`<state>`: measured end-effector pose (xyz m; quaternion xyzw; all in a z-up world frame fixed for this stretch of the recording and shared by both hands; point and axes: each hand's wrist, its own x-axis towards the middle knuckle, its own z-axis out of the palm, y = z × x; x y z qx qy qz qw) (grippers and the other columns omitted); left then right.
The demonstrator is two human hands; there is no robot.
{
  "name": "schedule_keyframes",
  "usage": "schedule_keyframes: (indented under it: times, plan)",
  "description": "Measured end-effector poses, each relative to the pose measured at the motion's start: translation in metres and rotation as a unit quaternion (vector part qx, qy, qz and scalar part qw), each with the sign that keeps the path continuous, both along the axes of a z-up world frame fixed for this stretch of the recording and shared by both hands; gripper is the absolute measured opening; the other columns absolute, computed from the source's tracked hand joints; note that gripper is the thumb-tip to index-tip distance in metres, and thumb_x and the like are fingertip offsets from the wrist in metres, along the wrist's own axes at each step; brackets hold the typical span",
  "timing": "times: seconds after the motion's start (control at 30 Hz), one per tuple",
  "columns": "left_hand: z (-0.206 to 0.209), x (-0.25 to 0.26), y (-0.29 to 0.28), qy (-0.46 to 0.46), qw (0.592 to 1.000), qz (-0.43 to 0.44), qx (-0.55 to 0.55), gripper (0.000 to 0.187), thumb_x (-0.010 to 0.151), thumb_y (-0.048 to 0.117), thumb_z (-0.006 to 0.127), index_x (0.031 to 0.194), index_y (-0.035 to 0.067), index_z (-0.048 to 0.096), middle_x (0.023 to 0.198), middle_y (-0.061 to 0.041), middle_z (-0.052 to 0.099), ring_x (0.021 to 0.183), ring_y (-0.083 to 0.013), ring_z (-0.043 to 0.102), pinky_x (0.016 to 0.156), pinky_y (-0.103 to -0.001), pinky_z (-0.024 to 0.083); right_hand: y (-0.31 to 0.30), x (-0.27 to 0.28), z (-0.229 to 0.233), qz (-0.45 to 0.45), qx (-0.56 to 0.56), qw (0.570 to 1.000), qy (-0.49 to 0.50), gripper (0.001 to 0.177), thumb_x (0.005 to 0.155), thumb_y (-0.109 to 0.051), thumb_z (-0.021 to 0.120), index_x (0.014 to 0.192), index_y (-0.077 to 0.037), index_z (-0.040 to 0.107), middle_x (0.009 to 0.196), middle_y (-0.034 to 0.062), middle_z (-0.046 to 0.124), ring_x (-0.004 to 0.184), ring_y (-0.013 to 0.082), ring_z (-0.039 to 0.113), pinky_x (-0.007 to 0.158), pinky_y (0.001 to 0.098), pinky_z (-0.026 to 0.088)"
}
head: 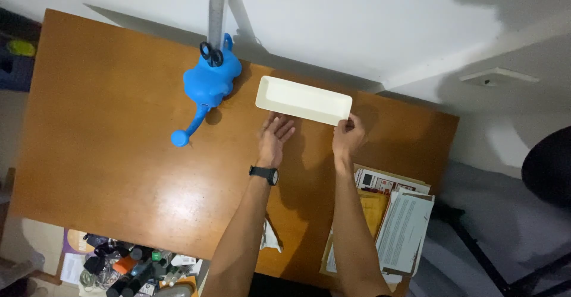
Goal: The person wipes the covers of several notebooks, a small box, a yellow envelope, and a white plastic tray using a cloth. They pick up each item from a pile on the floor, wipe it, and place it on a wooden table. The person also wipes a small black pouch and two books with a purple and blue cover.
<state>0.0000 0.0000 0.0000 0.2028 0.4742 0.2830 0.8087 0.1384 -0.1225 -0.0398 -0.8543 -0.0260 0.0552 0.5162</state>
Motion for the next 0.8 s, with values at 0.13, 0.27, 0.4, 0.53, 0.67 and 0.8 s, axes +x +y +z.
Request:
schedule_keyframes:
  times: [0.13, 0.27, 0.4, 0.53, 0.67, 0.8]
  plan:
    - [-0.005, -0.007, -0.001, -0.004, 0.999, -0.03, 0.012, 0.058, 0.103, 0.019, 0.06, 0.155, 0.004, 0.038, 0.144, -0.036, 0.046, 0.127, -0.0468, 0.058, 0.104, -0.057, 0.054, -0.003, -0.006, -0.005, 0.009, 0.002, 0.999, -0.035, 0.026, 0.093, -0.002, 0.063, 0.116, 0.01, 0.068, 0.09, 0.0296, 0.069, 0.067, 0.0333, 0.074, 0.049, 0.0347, 0.064]
    - [-0.013, -0.027, -0.009, -0.005, 1.0, -0.017, 0.019, 0.06, 0.102, 0.02, 0.061, 0.154, 0.0, 0.039, 0.142, -0.035, 0.049, 0.125, -0.0461, 0.06, 0.103, -0.057, 0.054, -0.012, -0.02, -0.001, 0.022, -0.068, 0.996, -0.057, 0.03, 0.097, -0.015, 0.065, 0.121, 0.002, 0.068, 0.095, 0.0212, 0.072, 0.072, 0.0302, 0.075, 0.059, 0.0427, 0.065]
    - [-0.012, -0.071, -0.029, 0.039, 0.994, -0.004, 0.105, 0.049, 0.099, 0.015, 0.067, 0.14, -0.006, 0.051, 0.124, -0.029, 0.063, 0.105, -0.0367, 0.068, 0.089, -0.05, 0.059, -0.029, -0.036, 0.007, 0.066, -0.076, 0.98, -0.174, 0.031, 0.099, -0.014, 0.068, 0.127, -0.001, 0.066, 0.103, 0.0202, 0.069, 0.089, 0.0362, 0.071, 0.071, 0.0438, 0.06]
    - [0.02, -0.174, -0.074, 0.13, 0.961, -0.068, 0.235, 0.033, 0.101, 0.012, 0.063, 0.133, 0.001, 0.065, 0.107, -0.023, 0.07, 0.095, -0.0297, 0.069, 0.08, -0.041, 0.06, -0.044, -0.102, 0.048, 0.248, -0.008, 0.947, -0.205, 0.018, 0.098, -0.003, 0.068, 0.116, -0.001, 0.067, 0.097, 0.0154, 0.061, 0.087, 0.0304, 0.062, 0.073, 0.0363, 0.053]
    - [0.064, -0.285, -0.089, 0.222, 0.958, -0.052, 0.174, 0.029, 0.101, 0.026, 0.064, 0.124, 0.012, 0.073, 0.1, -0.016, 0.074, 0.086, -0.0231, 0.072, 0.065, -0.034, 0.062, -0.027, -0.201, 0.077, 0.417, -0.046, 0.888, -0.188, 0.007, 0.094, -0.008, 0.073, 0.1, -0.012, 0.073, 0.093, 0.0104, 0.068, 0.085, 0.0318, 0.068, 0.07, 0.0372, 0.056]
    - [0.07, -0.404, -0.127, 0.331, 0.922, -0.04, 0.199, 0.025, 0.098, 0.029, 0.068, 0.114, 0.013, 0.077, 0.095, -0.013, 0.078, 0.089, -0.0275, 0.077, 0.073, -0.039, 0.063, -0.019, -0.315, 0.099, 0.578, -0.022, 0.807, -0.121, 0.012, 0.091, -0.013, 0.071, 0.1, -0.017, 0.077, 0.084, 0.0066, 0.069, 0.077, 0.0273, 0.071, 0.067, 0.0348, 0.058]
